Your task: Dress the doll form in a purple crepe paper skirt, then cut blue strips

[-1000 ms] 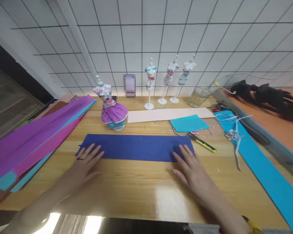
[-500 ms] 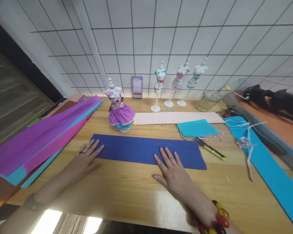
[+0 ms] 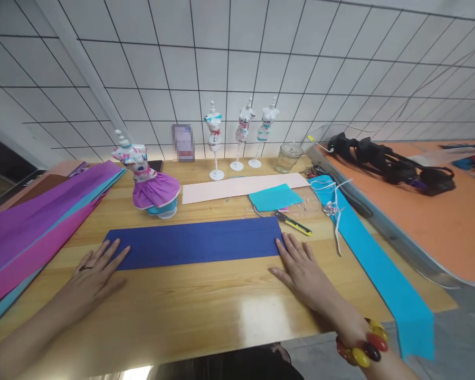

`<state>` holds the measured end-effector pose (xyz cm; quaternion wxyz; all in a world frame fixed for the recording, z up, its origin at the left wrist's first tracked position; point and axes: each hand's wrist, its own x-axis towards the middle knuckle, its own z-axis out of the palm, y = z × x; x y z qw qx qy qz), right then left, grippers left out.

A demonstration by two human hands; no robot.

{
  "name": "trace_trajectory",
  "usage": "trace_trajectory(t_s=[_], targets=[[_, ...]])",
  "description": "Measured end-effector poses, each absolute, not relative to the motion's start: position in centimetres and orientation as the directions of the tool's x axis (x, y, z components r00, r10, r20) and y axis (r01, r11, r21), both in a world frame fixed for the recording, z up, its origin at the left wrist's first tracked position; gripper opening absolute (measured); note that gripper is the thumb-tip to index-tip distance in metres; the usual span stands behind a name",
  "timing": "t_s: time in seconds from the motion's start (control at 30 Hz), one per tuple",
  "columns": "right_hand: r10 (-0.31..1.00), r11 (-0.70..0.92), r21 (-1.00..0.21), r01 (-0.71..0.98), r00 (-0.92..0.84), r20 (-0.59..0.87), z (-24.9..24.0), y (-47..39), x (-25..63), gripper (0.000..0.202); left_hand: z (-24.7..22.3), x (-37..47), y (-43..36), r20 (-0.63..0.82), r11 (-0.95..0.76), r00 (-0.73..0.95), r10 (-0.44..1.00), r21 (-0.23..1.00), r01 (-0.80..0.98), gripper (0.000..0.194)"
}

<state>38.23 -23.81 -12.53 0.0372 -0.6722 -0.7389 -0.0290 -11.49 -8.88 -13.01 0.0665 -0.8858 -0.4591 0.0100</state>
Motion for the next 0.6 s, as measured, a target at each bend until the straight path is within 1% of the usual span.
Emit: trace_trajectory(t_s=[0.07, 0.2, 0.3, 0.37, 0.47, 0.53, 0.6], targets=[[0.991, 0.077, -0.022, 0.997, -0.074, 0.11, -12.4, -24.2, 37.8, 0.073, -12.8, -11.4, -8.9, 0.031, -0.572, 0.579, 0.815, -0.128, 0.811, 0.064], [0.984, 0.172, -0.068, 0.983, -0.169, 0.05, -12.0, -24.6, 36.5, 0.069, -12.4, -11.3, -9.0, -0.004, -0.553, 0.556, 0.831, -0.11, 0.826, 0.063], [0.989, 0.138, -0.057, 0.989, -0.136, 0.051, -11.8, -24.7, 37.8, 0.063, -12.2, -11.2, -9.1, -0.03, -0.529, 0.529, 0.848, -0.089, 0.844, 0.06], [0.992, 0.089, -0.049, 0.995, -0.084, 0.09, -11.7, -24.3, 39.7, 0.058, -12.0, -11.3, -9.0, -0.042, -0.531, 0.529, 0.848, -0.076, 0.844, 0.058], [0.979, 0.039, -0.043, 0.998, -0.03, 0.2, -11.4, -22.8, 42.5, 0.048, -11.8, -11.6, -9.0, -0.055, -0.53, 0.528, 0.848, -0.052, 0.846, 0.057], [0.965, 0.046, -0.035, 0.998, -0.035, 0.259, -11.1, -21.5, 43.5, 0.043, -11.6, -11.8, -9.1, -0.057, -0.517, 0.514, 0.856, -0.041, 0.855, 0.055], [0.957, 0.071, -0.025, 0.997, -0.061, 0.283, -10.8, -20.3, 43.9, 0.041, -11.2, -12.1, -9.5, -0.054, -0.506, 0.504, 0.862, -0.037, 0.862, 0.053]])
